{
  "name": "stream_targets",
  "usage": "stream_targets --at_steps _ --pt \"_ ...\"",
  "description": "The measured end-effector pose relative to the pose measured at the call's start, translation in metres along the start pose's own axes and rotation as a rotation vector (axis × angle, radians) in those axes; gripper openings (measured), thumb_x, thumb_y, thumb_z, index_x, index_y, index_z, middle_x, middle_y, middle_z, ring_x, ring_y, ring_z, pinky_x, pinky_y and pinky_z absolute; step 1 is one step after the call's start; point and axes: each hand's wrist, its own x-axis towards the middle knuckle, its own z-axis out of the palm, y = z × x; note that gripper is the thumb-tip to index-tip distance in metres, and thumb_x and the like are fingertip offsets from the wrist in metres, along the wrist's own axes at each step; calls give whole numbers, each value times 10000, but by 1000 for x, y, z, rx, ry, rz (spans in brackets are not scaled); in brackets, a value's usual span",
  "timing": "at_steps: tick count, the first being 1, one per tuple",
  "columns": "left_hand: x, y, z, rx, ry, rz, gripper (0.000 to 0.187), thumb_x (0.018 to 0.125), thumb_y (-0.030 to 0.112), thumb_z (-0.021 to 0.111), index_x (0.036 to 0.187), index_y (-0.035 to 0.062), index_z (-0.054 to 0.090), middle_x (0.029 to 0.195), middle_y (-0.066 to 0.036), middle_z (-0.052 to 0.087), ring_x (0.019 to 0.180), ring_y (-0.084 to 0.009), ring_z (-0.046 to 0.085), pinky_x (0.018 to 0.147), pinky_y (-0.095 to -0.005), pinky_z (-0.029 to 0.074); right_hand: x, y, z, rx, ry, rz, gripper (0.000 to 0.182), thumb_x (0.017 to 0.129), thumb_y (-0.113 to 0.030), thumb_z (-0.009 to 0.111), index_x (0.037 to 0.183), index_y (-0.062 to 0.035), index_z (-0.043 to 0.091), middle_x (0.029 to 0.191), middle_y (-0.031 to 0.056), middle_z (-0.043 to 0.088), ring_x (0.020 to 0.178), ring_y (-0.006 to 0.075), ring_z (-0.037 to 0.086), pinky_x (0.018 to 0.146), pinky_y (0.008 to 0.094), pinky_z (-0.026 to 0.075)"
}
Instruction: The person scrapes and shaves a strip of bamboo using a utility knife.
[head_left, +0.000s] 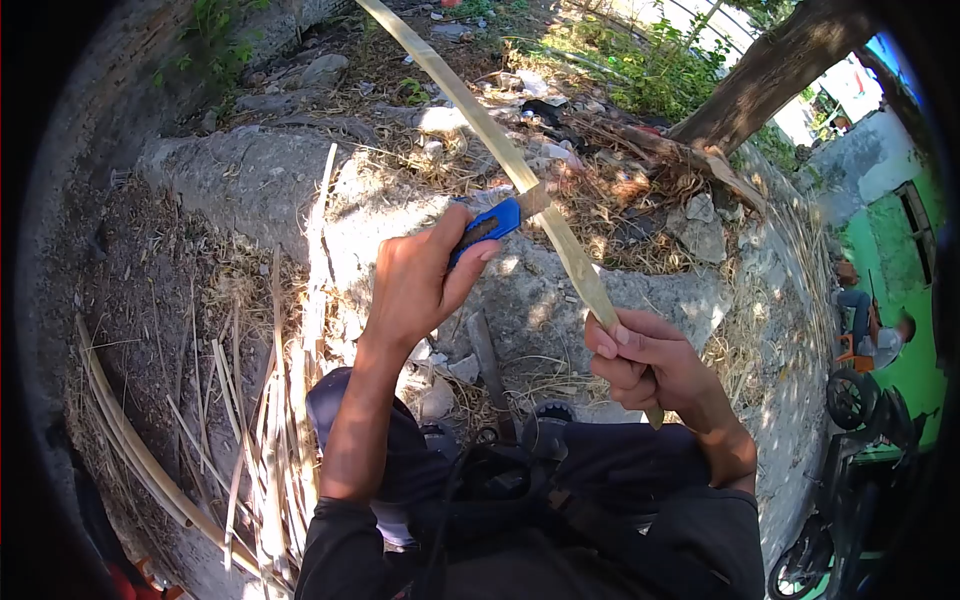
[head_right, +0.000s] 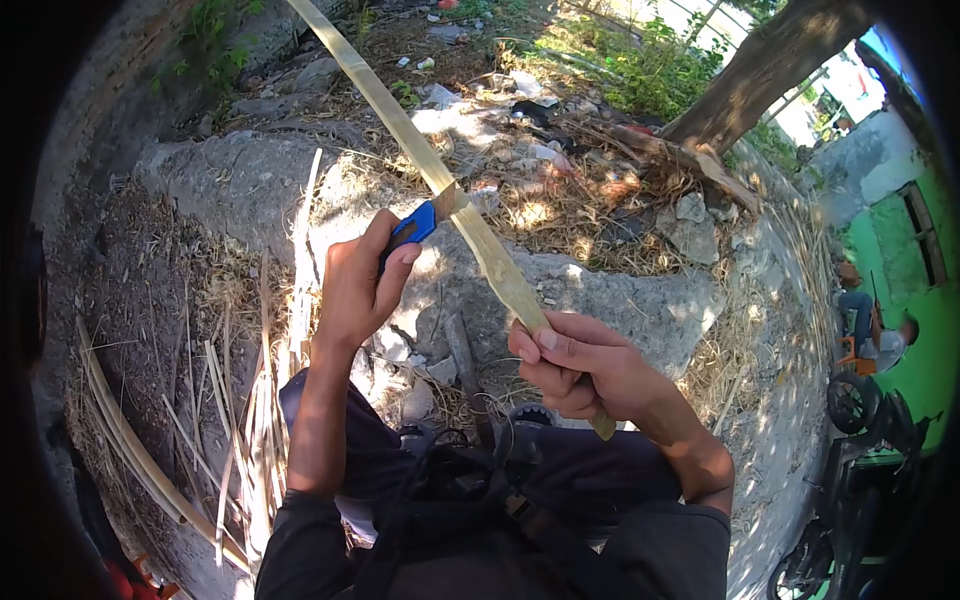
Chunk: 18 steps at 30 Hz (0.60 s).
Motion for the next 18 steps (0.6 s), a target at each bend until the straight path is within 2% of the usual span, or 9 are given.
stream_targets --at_steps 5,9,10,11,12,14,16,18 --pt "4 -11 -9 -25 113 -52 240 1065 228 694 1041 21 574 631 -155 584 545 -394 589 531 -455 427 1 4 4 -92 49 26 285 1183 -328 470 1204 -54 544 725 -68 367 513 13 246 432 228 189" --pt "2 -13 -14 10 106 -109 252 1056 234 706 1031 17 580 628 -149 578 538 -384 579 529 -450 425 5 2 10 -434 148 -64 271 1192 -269 436 1208 -37 576 714 -63 390 548 31 311 496 237 261" --pt "0 -13 -14 -2 89 -64 262 1045 247 719 1027 20 590 633 -149 586 543 -379 592 529 -447 432 6 1 11 -578 170 -125 268 1191 -250 433 1194 -35 592 709 -61 400 567 38 337 526 245 291" --pt "-1 -12 -14 -15 71 -19 272 1034 261 731 1022 23 600 637 -149 594 548 -373 605 529 -444 439 6 0 13 -578 170 -127 268 1191 -250 433 1194 -35 592 709 -61 400 567 38 337 526 245 291" --pt "-2 -9 -11 17 77 61 312 1000 323 767 992 45 623 649 -135 620 558 -353 637 528 -438 460 6 0 15 -659 222 -144 256 1185 -227 437 1185 -37 610 702 -51 410 584 48 360 551 263 312" --pt "-4 0 -6 12 -42 130 283 1005 299 713 953 29 645 599 -126 568 530 -336 622 533 -399 453 6 0 17 -738 276 -162 247 1179 -204 442 1175 -40 627 694 -42 420 601 59 382 577 281 333" --pt "-5 8 5 22 -32 235 379 954 407 797 915 54 666 599 -115 580 509 -342 609 507 -421 452 7 0 18 -877 326 -207 224 1166 -178 462 1185 -41 639 694 -9 448 614 86 416 594 315 356" --pt "-7 11 12 -3 -61 260 418 940 446 812 932 55 668 604 -110 581 515 -346 606 494 -423 448 8 2 16 -896 342 -229 215 1163 -171 469 1187 -42 641 694 1 451 613 97 424 594 320 359"
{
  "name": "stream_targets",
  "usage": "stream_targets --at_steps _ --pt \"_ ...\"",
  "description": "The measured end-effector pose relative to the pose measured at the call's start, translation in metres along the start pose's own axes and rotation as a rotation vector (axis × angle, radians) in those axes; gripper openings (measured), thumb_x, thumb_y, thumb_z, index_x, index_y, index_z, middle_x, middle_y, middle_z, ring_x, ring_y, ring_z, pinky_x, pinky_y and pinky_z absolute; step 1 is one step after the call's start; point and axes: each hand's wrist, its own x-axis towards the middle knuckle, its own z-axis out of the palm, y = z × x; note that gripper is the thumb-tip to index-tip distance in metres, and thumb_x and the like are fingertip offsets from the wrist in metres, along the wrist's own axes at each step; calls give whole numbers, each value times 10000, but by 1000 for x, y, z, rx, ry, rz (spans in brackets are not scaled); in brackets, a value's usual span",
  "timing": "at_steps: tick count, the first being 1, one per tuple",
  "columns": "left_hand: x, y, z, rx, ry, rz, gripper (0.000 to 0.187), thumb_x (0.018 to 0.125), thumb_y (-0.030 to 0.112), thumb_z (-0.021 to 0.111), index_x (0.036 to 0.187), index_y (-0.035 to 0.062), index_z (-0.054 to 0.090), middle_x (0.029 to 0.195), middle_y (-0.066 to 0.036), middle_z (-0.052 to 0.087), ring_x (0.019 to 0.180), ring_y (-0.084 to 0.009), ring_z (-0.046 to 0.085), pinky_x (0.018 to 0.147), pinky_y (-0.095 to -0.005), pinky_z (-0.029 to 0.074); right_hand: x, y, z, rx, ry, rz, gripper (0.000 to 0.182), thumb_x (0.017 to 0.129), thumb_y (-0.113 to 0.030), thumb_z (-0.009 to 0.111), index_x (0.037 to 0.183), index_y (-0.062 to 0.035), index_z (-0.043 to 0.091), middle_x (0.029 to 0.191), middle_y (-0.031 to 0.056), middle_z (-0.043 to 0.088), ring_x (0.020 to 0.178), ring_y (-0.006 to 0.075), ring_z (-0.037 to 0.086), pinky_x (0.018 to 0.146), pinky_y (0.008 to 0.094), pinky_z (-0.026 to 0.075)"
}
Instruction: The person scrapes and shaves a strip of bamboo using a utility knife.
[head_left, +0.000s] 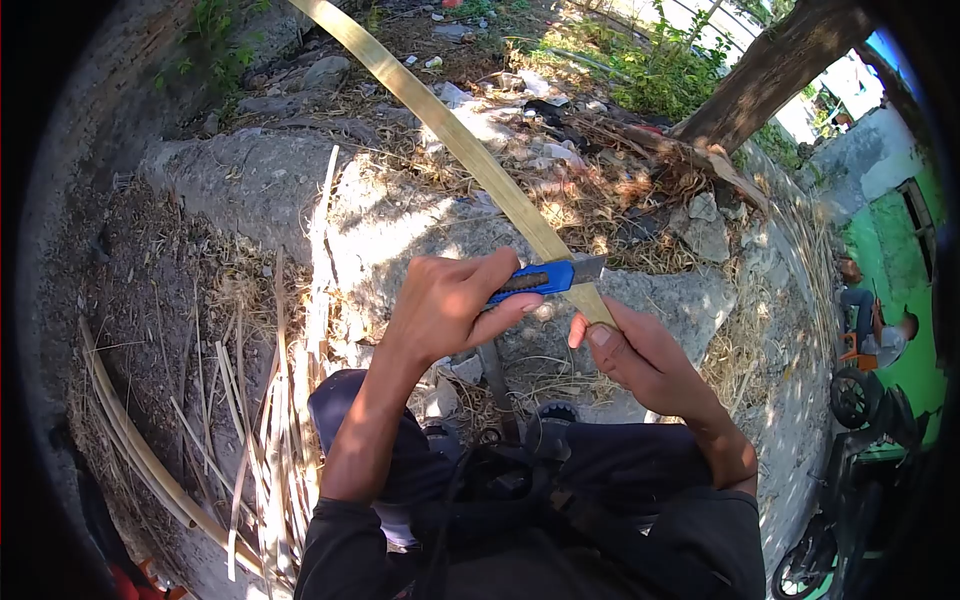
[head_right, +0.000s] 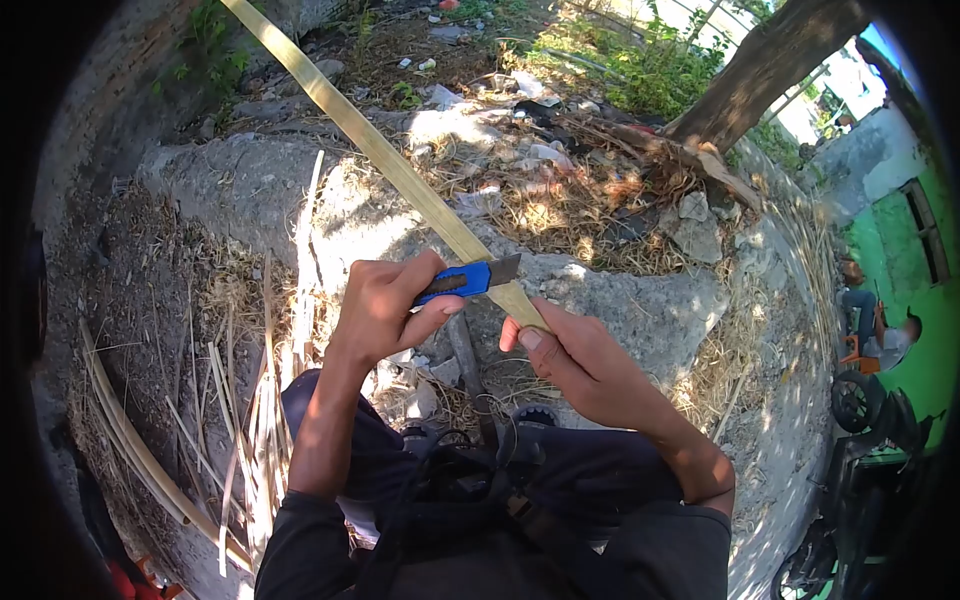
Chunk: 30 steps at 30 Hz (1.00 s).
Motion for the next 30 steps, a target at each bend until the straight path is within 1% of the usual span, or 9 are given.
stream_targets --at_steps 1,3,5,7,9,13,15,21,30 --pt "0 1 1 0 0 1 418 940 446 812 932 55 668 604 -110 581 515 -346 606 494 -423 448 0 1 0 -20 20 -18 207 1159 -164 476 1190 -43 642 694 11 454 611 107 431 593 324 363" --pt "1 3 1 19 -59 -19 383 953 424 804 961 80 635 731 -81 691 604 -346 683 513 -450 494 1 1 0 -34 40 -17 203 1157 -159 482 1191 -40 643 695 17 467 605 116 441 591 329 367" --pt "0 5 3 7 -53 -20 382 951 419 807 976 77 640 737 -87 695 612 -352 686 516 -449 497 1 2 0 -48 59 -16 199 1155 -153 487 1193 -38 645 696 23 479 598 124 452 589 334 371" --pt "0 5 7 -7 -49 -21 381 950 413 811 992 74 645 743 -92 700 620 -357 690 520 -448 500 2 5 1 -151 109 -83 192 1151 -145 496 1197 -34 646 686 37 488 580 140 466 582 345 375" --pt "-2 4 10 -98 -31 -24 379 973 409 791 969 53 662 619 -139 572 530 -369 603 501 -441 449 2 6 0 -165 115 -99 192 1151 -145 498 1198 -32 646 680 44 488 574 147 470 579 349 377" --pt "0 8 7 -122 -61 -89 378 990 407 770 983 45 661 605 -149 558 532 -378 603 511 -449 451 3 4 -1 -159 121 -102 187 1148 -140 500 1192 -30 645 672 55 483 566 156 470 580 349 380" --pt "0 8 8 -82 -59 -126 428 1007 468 734 973 48 657 591 -155 541 538 -397 603 521 -455 451 2 4 -2 -134 123 -87 185 1147 -138 501 1190 -31 645 674 52 486 566 152 468 580 347 379" --pt "0 7 5 -60 -116 -153 508 1028 561 667 945 61 633 591 -163 528 558 -430 600 529 -469 444 2 2 -3 -123 142 -93 182 1143 -126 498 1187 -31 648 680 37 490 573 134 461 580 339 373" --pt "-1 3 0 -62 -107 -194 433 1003 483 729 940 67 627 607 -174 550 574 -446 608 529 -479 447 0 -2 -4 -94 135 -58 189 1139 -110 491 1200 -29 651 690 21 487 597 112 449 593 320 379"
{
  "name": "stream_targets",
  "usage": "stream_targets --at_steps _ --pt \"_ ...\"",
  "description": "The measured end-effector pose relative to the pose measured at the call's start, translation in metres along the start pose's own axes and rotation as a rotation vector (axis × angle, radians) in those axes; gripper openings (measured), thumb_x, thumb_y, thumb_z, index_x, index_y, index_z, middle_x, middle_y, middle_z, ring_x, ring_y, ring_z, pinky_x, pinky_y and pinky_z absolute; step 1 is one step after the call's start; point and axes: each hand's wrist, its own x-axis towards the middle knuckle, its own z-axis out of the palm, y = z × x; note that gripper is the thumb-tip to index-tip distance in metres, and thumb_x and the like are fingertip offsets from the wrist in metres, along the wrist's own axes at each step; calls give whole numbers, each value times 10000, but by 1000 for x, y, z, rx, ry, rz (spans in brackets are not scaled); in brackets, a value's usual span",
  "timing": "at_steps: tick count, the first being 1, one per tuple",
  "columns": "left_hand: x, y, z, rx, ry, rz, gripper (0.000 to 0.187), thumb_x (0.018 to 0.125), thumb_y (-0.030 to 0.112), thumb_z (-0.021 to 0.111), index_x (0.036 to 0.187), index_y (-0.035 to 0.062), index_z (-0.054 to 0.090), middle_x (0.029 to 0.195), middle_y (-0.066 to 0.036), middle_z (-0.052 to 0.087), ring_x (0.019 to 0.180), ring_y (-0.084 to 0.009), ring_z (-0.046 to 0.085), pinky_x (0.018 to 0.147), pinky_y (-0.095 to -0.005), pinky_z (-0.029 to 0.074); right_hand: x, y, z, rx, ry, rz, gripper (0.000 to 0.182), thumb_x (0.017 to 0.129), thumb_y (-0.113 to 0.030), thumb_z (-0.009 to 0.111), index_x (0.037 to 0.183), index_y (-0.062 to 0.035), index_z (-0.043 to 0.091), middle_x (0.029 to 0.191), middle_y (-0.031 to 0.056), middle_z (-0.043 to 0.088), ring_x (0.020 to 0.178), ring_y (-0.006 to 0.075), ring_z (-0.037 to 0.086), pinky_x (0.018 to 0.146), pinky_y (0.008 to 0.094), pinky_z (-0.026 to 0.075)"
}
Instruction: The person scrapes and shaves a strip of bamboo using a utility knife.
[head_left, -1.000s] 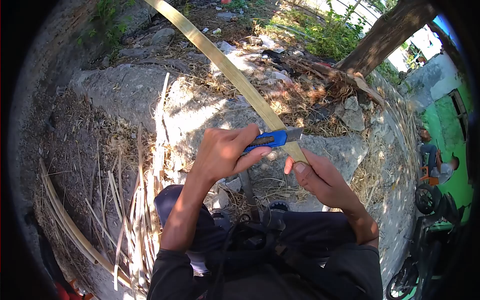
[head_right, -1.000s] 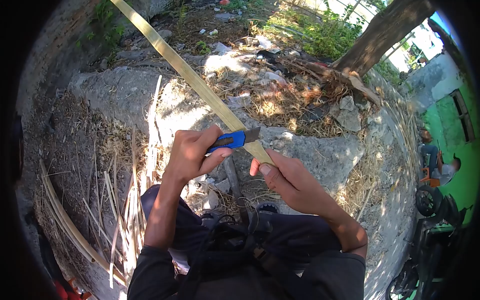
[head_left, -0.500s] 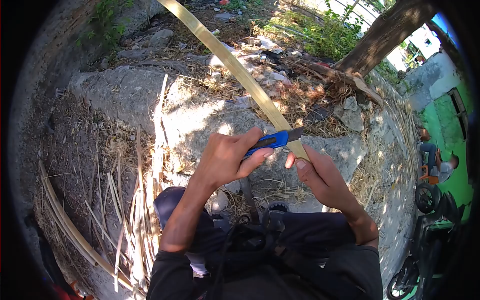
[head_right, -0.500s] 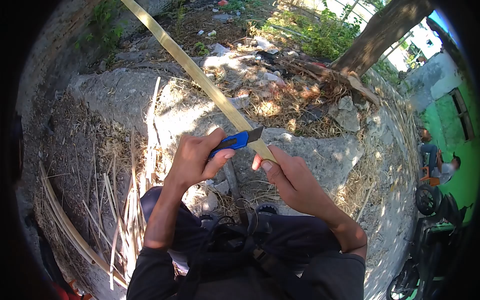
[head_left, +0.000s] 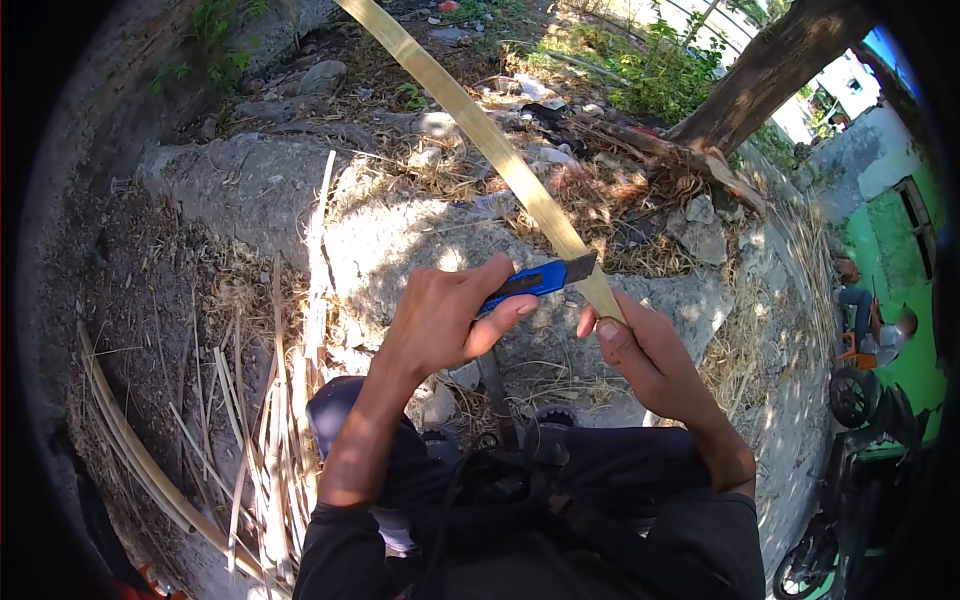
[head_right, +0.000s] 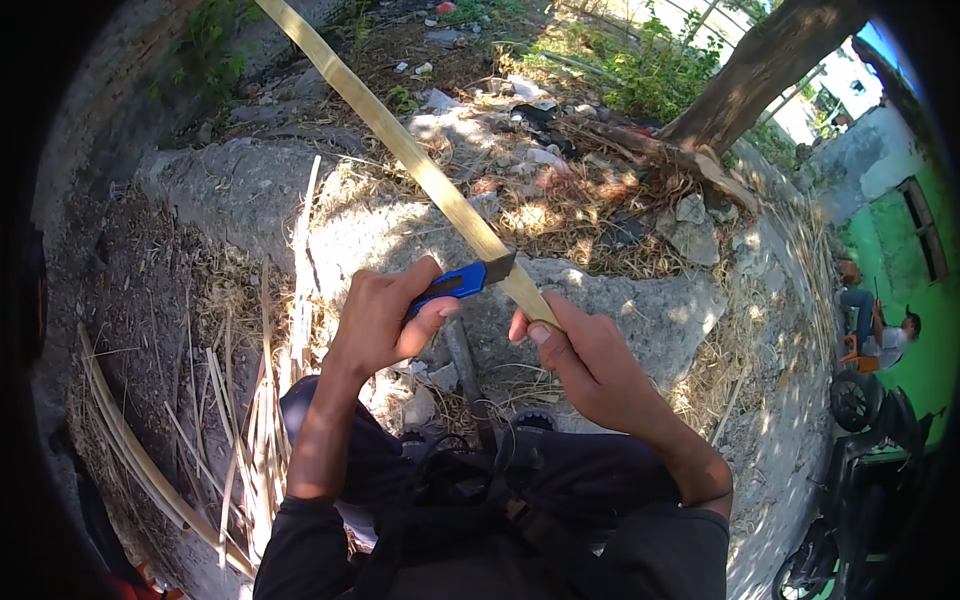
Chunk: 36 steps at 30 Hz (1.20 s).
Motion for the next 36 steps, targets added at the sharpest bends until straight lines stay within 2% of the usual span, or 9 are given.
stream_targets --at_steps 10,13,18,20,26,29,32,34,36 --pt "3 -1 -7 70 -39 -3 376 1001 408 742 968 50 634 613 -181 558 582 -440 616 544 -466 450 -2 -1 1 -20 3 41 188 1143 -130 492 1185 -36 650 698 19 481 621 102 459 602 315 384" --pt "4 -14 -14 64 69 -73 329 1034 393 721 1021 72 651 605 -161 632 607 -416 685 543 -487 483 -3 -1 4 -25 -7 27 185 1145 -137 492 1166 -39 647 686 18 467 615 101 462 597 315 383" --pt "5 -29 -28 47 202 -99 285 1049 327 712 1029 49 651 603 -162 611 553 -406 647 529 -463 463 -5 -4 5 -7 -69 64 185 1147 -141 492 1157 -41 646 672 9 452 597 101 447 587 314 375" --pt "5 -34 -39 -5 203 -232 281 1055 316 705 1018 44 644 591 -155 599 524 -396 625 516 -446 455 -5 -3 6 -5 -84 55 185 1148 -141 490 1154 -41 646 668 6 446 592 99 440 584 313 371" --pt "0 -18 -21 109 62 0 328 1028 402 725 990 89 637 634 -163 642 602 -397 679 541 -482 484 -3 0 5 20 -65 62 195 1154 -149 486 1156 -36 645 666 -10 427 598 88 415 583 301 359" --pt "1 -19 -14 122 40 -5 327 1034 402 717 996 87 635 652 -161 654 613 -400 682 547 -485 487 -3 -2 5 87 -31 116 210 1161 -162 479 1154 -33 644 670 -23 412 605 82 401 583 296 354" --pt "6 -27 -30 -14 207 -93 308 1083 247 661 904 17 563 566 -117 494 466 -304 499 500 -406 376 -4 -1 5 71 -63 99 222 1167 -173 470 1152 -31 640 678 -32 403 614 74 390 584 291 350" --pt "5 -44 -41 39 287 -132 275 1066 266 703 935 48 599 607 -158 595 538 -397 617 505 -456 444 -6 -2 5 43 -134 131 229 1171 -179 462 1154 -30 635 684 -36 407 620 68 382 586 287 346" --pt "2 -48 -45 73 318 -153 261 1067 244 705 934 46 599 602 -161 584 534 -396 616 496 -452 445 -6 3 4 65 -153 136 227 1170 -178 464 1155 -29 634 685 -37 411 619 66 383 585 287 344"
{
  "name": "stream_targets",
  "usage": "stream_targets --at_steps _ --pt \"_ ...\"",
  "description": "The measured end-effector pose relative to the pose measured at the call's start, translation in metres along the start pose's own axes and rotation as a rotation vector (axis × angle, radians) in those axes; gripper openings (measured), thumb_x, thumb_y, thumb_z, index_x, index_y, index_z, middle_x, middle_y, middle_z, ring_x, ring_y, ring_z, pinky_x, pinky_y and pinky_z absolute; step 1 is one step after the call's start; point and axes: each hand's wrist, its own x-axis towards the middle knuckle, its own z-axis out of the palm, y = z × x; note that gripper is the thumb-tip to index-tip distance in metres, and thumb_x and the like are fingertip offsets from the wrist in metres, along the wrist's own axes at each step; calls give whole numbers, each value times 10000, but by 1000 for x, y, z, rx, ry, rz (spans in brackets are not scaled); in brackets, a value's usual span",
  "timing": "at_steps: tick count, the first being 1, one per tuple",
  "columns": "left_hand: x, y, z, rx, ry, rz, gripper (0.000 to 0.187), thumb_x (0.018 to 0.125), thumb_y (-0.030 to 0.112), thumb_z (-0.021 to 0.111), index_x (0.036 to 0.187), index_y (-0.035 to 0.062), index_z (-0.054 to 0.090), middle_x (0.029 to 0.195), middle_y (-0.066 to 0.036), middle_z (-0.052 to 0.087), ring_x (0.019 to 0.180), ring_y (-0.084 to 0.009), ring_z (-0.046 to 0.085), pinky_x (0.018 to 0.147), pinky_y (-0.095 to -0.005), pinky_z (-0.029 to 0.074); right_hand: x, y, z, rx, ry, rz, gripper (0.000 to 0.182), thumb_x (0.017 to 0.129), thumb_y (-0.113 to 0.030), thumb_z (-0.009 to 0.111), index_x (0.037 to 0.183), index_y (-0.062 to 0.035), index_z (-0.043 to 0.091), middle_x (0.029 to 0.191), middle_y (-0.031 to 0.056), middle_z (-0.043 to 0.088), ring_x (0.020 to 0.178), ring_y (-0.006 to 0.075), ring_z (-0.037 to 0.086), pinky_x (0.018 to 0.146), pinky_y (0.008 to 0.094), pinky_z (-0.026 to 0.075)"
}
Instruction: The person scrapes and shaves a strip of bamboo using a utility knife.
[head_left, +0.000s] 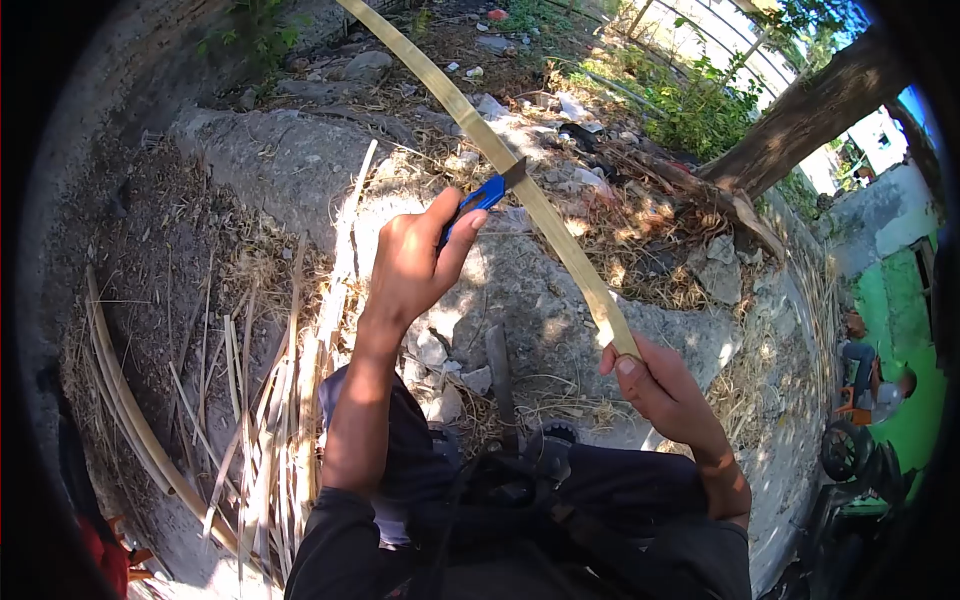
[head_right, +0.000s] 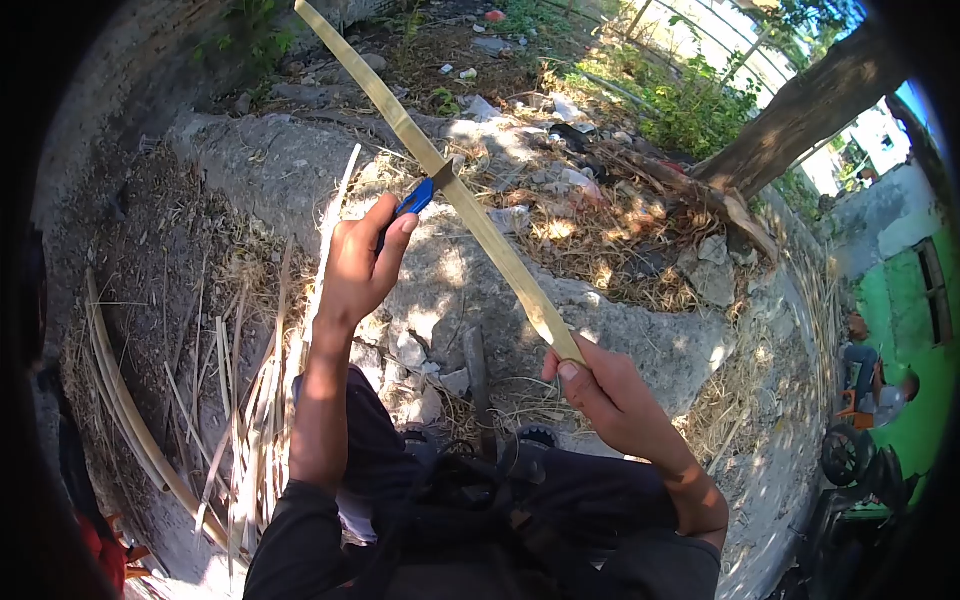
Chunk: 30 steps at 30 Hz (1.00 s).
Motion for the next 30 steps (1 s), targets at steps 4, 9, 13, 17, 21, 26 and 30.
stream_targets --at_steps 4,9,13,17,21,26,30 --pt "-5 20 6 -76 -78 121 236 1038 234 744 954 51 621 607 -172 590 544 -408 618 513 -452 460 2 1 -4 64 21 12 218 1165 -177 469 1160 -31 631 682 -40 419 620 61 390 584 287 341" --pt "6 -12 -6 26 89 -1 230 1066 207 703 937 35 622 588 -155 575 494 -336 617 497 -431 436 1 4 -3 -2 -1 15 216 1160 -173 480 1141 -31 642 663 -24 421 598 70 396 574 284 342" --pt "6 -25 -15 -5 83 -5 201 1055 207 722 953 52 647 558 -158 548 460 -352 572 466 -422 416 -3 8 -5 -79 -7 11 214 1152 -167 494 1120 -27 653 642 -14 428 572 85 405 559 290 345" --pt "-1 -13 2 -70 26 85 231 1071 218 694 945 36 627 603 -162 534 518 -305 511 515 -425 407 -1 4 -7 -68 22 30 208 1148 -160 497 1118 -25 652 632 -18 427 569 85 410 555 299 345" --pt "11 -30 -18 -109 72 -147 343 1119 250 618 901 -14 604 591 -107 428 533 -147 360 509 -383 321 -1 7 -3 -158 31 13 201 1142 -151 497 1115 -29 655 621 -14 418 562 84 405 549 303 339" --pt "4 -27 -6 -108 53 86 324 1103 259 631 912 -2 618 576 -158 446 491 -334 389 510 -436 350 2 5 -4 -112 14 41 192 1135 -137 495 1118 -32 655 614 -14 419 552 85 399 545 303 331" --pt "11 -38 -17 -50 50 -33 324 1108 303 630 935 31 655 534 -117 474 449 -263 477 488 -414 371 2 3 -1 -140 29 49 173 1121 -112 499 1125 -30 651 608 -13 420 546 86 398 542 305 331"
